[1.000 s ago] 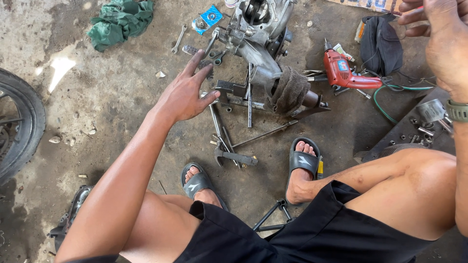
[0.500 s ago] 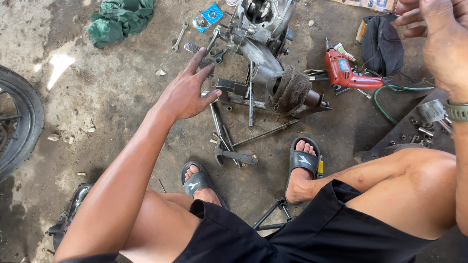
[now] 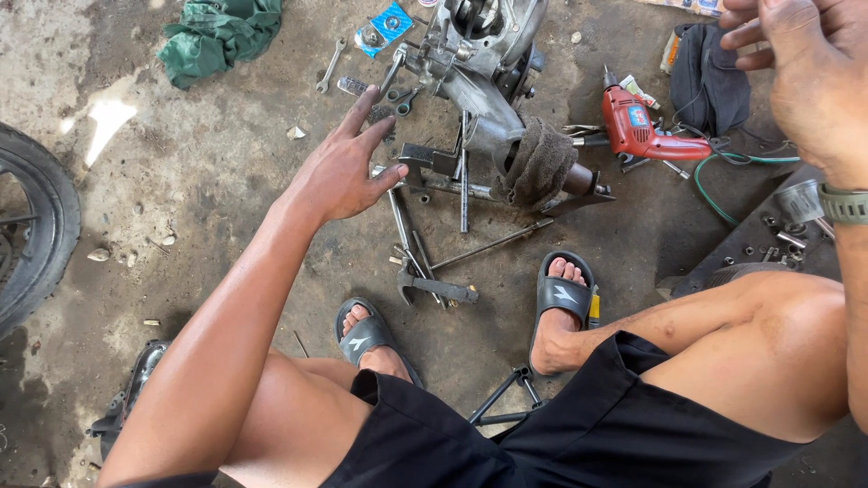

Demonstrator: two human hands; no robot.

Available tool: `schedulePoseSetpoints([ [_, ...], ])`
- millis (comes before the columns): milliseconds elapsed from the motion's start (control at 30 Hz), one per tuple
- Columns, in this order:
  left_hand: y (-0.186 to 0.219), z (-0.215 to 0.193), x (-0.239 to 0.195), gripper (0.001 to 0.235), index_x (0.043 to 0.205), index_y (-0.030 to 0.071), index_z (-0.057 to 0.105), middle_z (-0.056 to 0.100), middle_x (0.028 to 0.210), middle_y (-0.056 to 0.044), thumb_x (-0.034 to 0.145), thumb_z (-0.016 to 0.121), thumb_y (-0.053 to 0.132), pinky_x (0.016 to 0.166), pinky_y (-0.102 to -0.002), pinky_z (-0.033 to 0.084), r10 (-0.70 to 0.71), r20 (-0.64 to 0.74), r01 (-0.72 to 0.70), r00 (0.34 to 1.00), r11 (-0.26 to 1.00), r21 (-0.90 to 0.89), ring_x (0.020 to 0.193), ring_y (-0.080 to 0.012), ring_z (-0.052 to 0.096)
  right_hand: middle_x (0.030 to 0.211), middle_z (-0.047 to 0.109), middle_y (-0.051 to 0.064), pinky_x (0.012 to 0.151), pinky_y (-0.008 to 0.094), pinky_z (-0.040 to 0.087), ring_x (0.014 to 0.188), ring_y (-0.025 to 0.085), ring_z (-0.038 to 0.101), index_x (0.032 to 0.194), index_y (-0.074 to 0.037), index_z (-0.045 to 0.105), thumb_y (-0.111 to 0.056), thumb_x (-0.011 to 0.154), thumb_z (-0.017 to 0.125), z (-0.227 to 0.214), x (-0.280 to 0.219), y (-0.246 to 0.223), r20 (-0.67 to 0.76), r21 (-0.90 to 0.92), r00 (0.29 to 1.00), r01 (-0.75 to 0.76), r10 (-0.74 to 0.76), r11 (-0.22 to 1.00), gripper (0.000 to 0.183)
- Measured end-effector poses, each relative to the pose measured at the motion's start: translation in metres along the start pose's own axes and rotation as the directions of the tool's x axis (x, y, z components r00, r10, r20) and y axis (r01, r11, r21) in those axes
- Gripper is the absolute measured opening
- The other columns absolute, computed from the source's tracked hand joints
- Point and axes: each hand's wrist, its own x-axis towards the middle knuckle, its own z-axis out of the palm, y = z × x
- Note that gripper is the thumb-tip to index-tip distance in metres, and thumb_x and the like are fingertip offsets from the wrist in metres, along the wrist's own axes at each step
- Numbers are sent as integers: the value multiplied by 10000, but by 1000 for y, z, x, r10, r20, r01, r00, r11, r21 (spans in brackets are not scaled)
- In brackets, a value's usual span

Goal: Removing a piston pin from a motorcycle piston and performing maintenance on the engine assembly.

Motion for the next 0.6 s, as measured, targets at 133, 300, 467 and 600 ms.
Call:
schedulePoseSetpoints([
  [133,-2,2,0,740,1553,-12,397,63,1714,-146,1017,585,463,1149,-531,355,12,-6,-12,1000,1000,5,1479,-420,374,1302,690,82,887,224,513,1121,125,680,1405,-24,662,-359,1344,404,2,-1,-4,0,-10,1000,-7,7,1000,427],
  [300,-2,1,0,733,1547,-6,416,68,1716,-129,1014,589,467,1125,-534,378,10,-10,-10,1000,1000,10,1453,-416,416,1294,691,89,895,235,508,1116,137,675,1399,-21,664,-299,1342,399,3,-2,-10,13,-9,1000,-4,4,1000,389],
  [467,-1,0,-1,720,1537,-8,425,76,1712,-140,1014,601,454,1153,-526,353,22,-16,-22,1000,1000,11,1500,-404,347,1284,693,39,900,214,516,1119,99,676,1347,-75,656,-296,1316,411,4,-1,-2,-7,7,999,-48,48,999,331],
  [600,9,-10,-3,740,1571,18,377,28,1720,-117,1023,563,479,1172,-548,321,-47,52,46,998,999,21,1515,-407,302,1262,729,-13,901,168,536,1110,46,704,1303,-134,705,-296,1322,466,6,1,15,-51,-17,995,-90,89,996,289],
])
